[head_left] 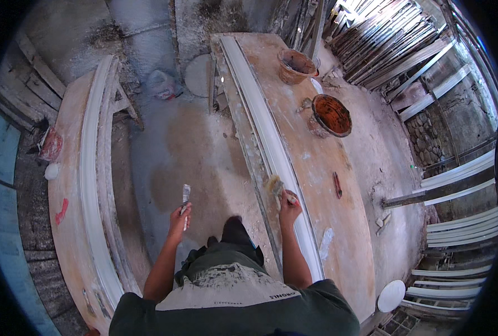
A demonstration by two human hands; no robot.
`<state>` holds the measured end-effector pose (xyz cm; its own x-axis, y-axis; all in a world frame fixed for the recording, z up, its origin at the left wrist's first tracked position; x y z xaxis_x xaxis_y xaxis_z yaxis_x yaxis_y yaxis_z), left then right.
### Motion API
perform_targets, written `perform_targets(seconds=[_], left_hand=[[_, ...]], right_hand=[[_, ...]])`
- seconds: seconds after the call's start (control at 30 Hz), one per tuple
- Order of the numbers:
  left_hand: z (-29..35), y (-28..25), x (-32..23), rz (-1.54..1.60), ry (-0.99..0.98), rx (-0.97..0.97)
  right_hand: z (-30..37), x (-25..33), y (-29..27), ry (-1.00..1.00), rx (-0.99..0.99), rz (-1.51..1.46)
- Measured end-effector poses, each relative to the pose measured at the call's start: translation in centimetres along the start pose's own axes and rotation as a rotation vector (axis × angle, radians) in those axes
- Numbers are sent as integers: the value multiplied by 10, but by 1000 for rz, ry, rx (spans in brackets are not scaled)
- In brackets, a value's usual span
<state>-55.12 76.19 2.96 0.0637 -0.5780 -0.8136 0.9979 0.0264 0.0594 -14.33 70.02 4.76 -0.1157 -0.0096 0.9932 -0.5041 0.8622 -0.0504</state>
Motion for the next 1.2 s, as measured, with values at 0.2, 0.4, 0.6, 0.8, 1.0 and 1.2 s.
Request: perform_targets(seconds=[0.2, 0.4, 0.6, 0.8, 1.0, 1.2], left_hand=[[-126, 12, -77, -35, 45, -4], [-279, 53, -200, -51, 78, 53], [-389, 62, -306, -56, 58, -25], [-518, 62, -371, -6, 64, -64], [-672, 116, -469, -169, 103, 145], [-796, 149, -563, -429, 88, 302]], right_hand=[[-93, -16, 193, -108, -15, 7], [-197, -18, 390, -221, -75, -28], [-305, -34, 558, -73, -93, -44], [-397, -33, 723, -76, -72, -25], [-527, -66, 871, 107, -21, 7], [-567, 12, 880, -115, -253, 404]])
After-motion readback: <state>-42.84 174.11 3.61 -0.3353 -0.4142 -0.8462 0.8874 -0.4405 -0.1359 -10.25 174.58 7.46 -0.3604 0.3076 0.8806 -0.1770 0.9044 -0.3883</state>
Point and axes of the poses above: each hand's wrist, its own z-axis away from the middle knuckle, its own y-axis out of the palm, x = y × z, the point moved 3 cm from there along -z, towards the middle knuckle, and after that the axes turned 6 degrees about -x, right-handed, at the moved point
